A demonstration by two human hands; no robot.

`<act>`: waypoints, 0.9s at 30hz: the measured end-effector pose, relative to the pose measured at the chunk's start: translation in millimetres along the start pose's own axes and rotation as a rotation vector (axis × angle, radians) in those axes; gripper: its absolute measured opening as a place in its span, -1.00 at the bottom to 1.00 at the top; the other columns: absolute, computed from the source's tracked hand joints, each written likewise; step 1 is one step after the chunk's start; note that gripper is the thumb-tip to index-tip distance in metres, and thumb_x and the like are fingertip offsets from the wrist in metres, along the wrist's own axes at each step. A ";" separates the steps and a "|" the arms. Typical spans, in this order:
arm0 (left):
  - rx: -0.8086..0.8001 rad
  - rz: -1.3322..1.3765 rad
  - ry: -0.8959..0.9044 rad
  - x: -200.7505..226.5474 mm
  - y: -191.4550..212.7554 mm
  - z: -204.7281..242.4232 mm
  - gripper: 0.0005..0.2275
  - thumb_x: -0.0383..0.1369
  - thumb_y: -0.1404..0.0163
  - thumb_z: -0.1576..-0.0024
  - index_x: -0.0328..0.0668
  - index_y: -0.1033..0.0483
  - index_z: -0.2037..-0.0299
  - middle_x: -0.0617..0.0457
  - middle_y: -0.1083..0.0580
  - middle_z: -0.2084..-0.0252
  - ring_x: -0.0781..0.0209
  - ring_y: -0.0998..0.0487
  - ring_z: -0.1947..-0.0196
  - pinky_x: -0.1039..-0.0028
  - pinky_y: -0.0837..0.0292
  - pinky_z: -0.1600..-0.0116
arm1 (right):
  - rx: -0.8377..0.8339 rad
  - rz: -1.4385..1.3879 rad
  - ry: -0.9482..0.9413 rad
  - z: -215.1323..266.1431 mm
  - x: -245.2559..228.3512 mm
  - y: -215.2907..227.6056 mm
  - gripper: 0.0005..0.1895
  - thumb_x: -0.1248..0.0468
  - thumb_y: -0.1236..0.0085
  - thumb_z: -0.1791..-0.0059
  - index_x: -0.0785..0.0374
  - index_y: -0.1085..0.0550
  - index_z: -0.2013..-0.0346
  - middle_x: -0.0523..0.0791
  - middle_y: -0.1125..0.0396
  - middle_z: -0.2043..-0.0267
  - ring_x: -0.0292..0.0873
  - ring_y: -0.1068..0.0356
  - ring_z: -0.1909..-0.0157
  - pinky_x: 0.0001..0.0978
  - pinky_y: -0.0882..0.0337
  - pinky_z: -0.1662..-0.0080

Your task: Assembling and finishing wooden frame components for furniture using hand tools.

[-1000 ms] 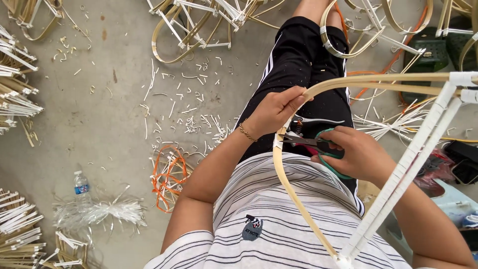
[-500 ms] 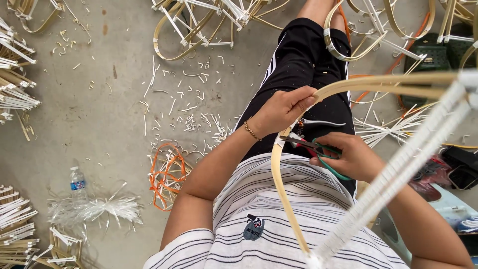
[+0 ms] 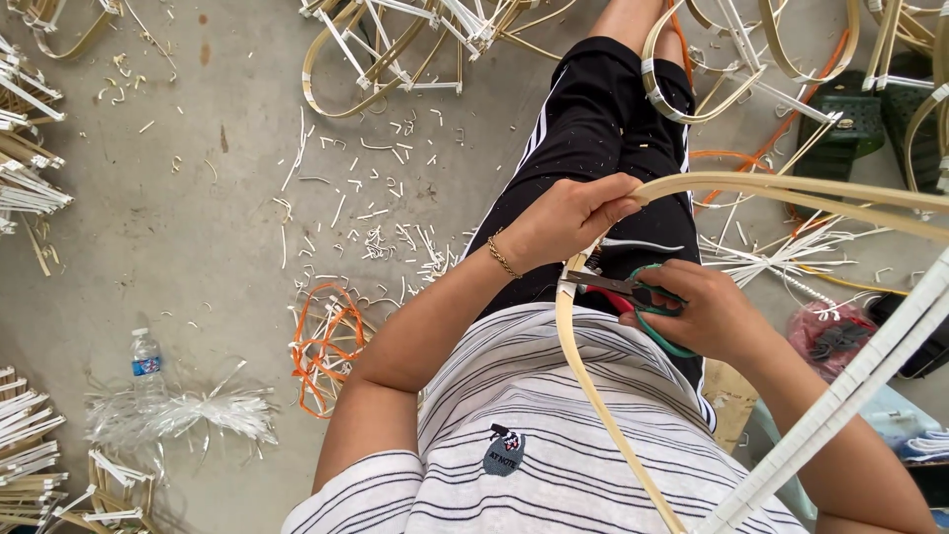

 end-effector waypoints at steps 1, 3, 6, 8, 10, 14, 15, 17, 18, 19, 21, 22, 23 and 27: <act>0.000 0.000 -0.001 -0.4 -1.1 -0.5 -0.79 -0.21 0.02 -0.33 -0.09 -0.48 -0.05 0.00 -0.50 0.49 0.15 -0.56 0.57 0.41 -0.42 0.41 | 0.000 0.001 0.000 -0.2 0.0 -1.0 -0.42 -0.03 -0.45 0.30 0.27 -0.59 0.14 -0.09 -0.40 0.43 -0.15 -0.43 0.46 -0.31 -0.45 0.40; 0.002 0.000 -0.001 -1.0 -2.8 -1.3 -0.79 -0.21 0.02 -0.33 -0.10 -0.48 -0.05 0.00 -0.50 0.49 0.17 -0.55 0.58 0.42 -0.41 0.42 | -0.010 0.148 -0.060 -0.8 0.1 -3.3 -0.44 -0.05 -0.48 0.31 0.24 -0.62 0.18 -0.08 -0.42 0.51 -0.12 -0.43 0.47 -0.26 -0.42 0.38; 0.034 0.009 -0.024 -3.1 -1.9 -1.0 -0.80 -0.23 0.03 -0.34 -0.11 -0.48 -0.05 -0.01 -0.50 0.46 0.19 -0.55 0.55 0.43 -0.43 0.40 | 0.031 0.093 -0.032 6.4 21.5 -13.1 -0.48 -0.04 -0.47 0.29 0.24 -0.62 0.22 -0.09 -0.45 0.47 -0.14 -0.46 0.47 -0.32 -0.46 0.36; 0.084 0.029 -0.012 -11.3 -0.6 1.5 -0.81 -0.25 0.03 -0.35 -0.12 -0.47 -0.05 0.01 -0.52 0.44 0.24 -0.58 0.51 0.45 -0.47 0.36 | 0.136 -0.128 -0.078 17.2 58.3 -15.7 -0.56 0.03 -0.41 0.19 0.26 -0.61 0.17 -0.09 -0.48 0.38 -0.11 -0.48 0.36 -0.33 -0.47 0.26; 0.139 0.051 -0.004 -14.3 3.4 2.0 -0.83 -0.27 0.04 -0.37 -0.13 -0.46 -0.06 0.03 -0.54 0.42 0.28 -0.61 0.47 0.47 -0.50 0.33 | 0.240 -0.343 -0.122 24.0 110.2 -19.5 -0.64 0.10 -0.35 0.10 0.28 -0.60 0.13 -0.09 -0.51 0.28 -0.08 -0.50 0.25 -0.35 -0.48 0.16; 0.276 0.203 0.190 -17.2 7.6 5.3 -0.78 -0.33 0.11 -0.36 -0.15 -0.33 -0.16 0.08 -0.58 0.31 0.35 -0.66 0.44 0.53 -0.63 0.34 | 0.369 0.133 -0.393 42.2 245.8 -51.8 -0.48 0.11 -0.40 0.05 0.38 -0.50 -0.05 0.09 -0.45 0.13 0.04 -0.46 0.08 -0.24 -0.45 0.02; 0.302 0.254 0.253 -19.2 7.6 4.4 -0.75 -0.34 0.12 -0.34 -0.15 -0.28 -0.19 0.07 -0.58 0.27 0.33 -0.66 0.45 0.53 -0.66 0.36 | 0.337 0.501 -0.422 46.4 279.8 -62.4 -0.44 0.10 -0.46 0.11 0.39 -0.53 -0.04 0.17 -0.44 0.06 0.11 -0.44 0.00 -0.19 -0.46 -0.03; 0.309 0.289 0.267 -29.5 3.4 4.4 -0.73 -0.34 0.11 -0.34 -0.17 -0.25 -0.21 0.04 -0.56 0.25 0.30 -0.67 0.44 0.51 -0.67 0.36 | 0.248 0.499 -0.490 51.3 288.1 -67.8 -0.41 0.06 -0.46 0.12 0.40 -0.53 -0.05 0.18 -0.44 0.00 0.13 -0.44 -0.04 -0.15 -0.44 -0.06; 0.318 0.324 0.297 -35.4 -0.1 7.5 -0.72 -0.34 0.10 -0.34 -0.18 -0.22 -0.22 0.00 -0.55 0.23 0.27 -0.68 0.44 0.50 -0.68 0.35 | 0.145 0.489 -0.554 56.2 292.3 -73.8 -0.38 0.03 -0.46 0.12 0.41 -0.53 -0.06 0.19 -0.44 -0.06 0.15 -0.44 -0.07 -0.10 -0.42 -0.08; 0.316 0.327 0.297 -39.2 -2.3 7.7 -0.72 -0.34 0.10 -0.34 -0.18 -0.22 -0.22 0.00 -0.55 0.23 0.27 -0.68 0.44 0.50 -0.68 0.35 | 0.145 0.491 -0.558 44.5 256.4 -59.2 -0.38 0.03 -0.46 0.12 0.41 -0.53 -0.06 0.19 -0.44 -0.06 0.15 -0.44 -0.07 -0.10 -0.42 -0.08; 0.324 0.406 0.309 -46.5 -5.8 9.9 -0.70 -0.34 0.08 -0.34 -0.21 -0.18 -0.21 -0.05 -0.52 0.20 0.22 -0.69 0.41 0.47 -0.69 0.33 | 0.334 -0.620 -0.390 21.8 182.7 -35.7 -0.33 0.03 -0.15 -0.06 0.27 -0.29 -0.39 0.04 -0.34 -0.28 -0.05 -0.50 -0.02 -0.25 -0.49 0.02; 0.313 0.407 0.314 -52.0 -10.1 14.3 -0.70 -0.34 0.08 -0.34 -0.21 -0.18 -0.21 -0.05 -0.52 0.20 0.22 -0.69 0.41 0.47 -0.69 0.33 | 0.339 -0.626 -0.399 15.0 158.2 -25.8 -0.33 0.03 -0.15 -0.06 0.27 -0.29 -0.39 0.04 -0.34 -0.28 -0.05 -0.50 -0.02 -0.25 -0.49 0.02; 0.316 0.454 0.323 -57.3 -14.3 18.7 -0.70 -0.34 0.08 -0.34 -0.22 -0.16 -0.20 -0.06 -0.51 0.18 0.20 -0.69 0.39 0.45 -0.70 0.32 | 0.391 -0.900 -0.178 7.4 132.6 -14.5 -0.34 0.14 -0.06 -0.10 0.24 -0.21 -0.47 0.03 -0.31 -0.33 -0.12 -0.50 0.06 -0.33 -0.50 0.06; 0.291 0.605 0.363 -60.2 -16.4 34.9 -0.70 -0.33 0.10 -0.34 -0.21 -0.13 -0.18 -0.05 -0.51 0.12 0.21 -0.70 0.34 0.45 -0.71 0.27 | 0.590 -1.183 0.064 -28.4 86.9 11.1 -0.47 0.36 0.04 -0.21 0.21 -0.15 -0.50 0.00 -0.37 -0.22 -0.31 -0.37 0.32 -0.52 -0.44 0.20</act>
Point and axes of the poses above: each hand's wrist, its own z-axis away from the middle knuckle, its own y-axis out of the back of the hand, x = y × z, the point moved 1 cm from there along -z, towards the middle knuckle
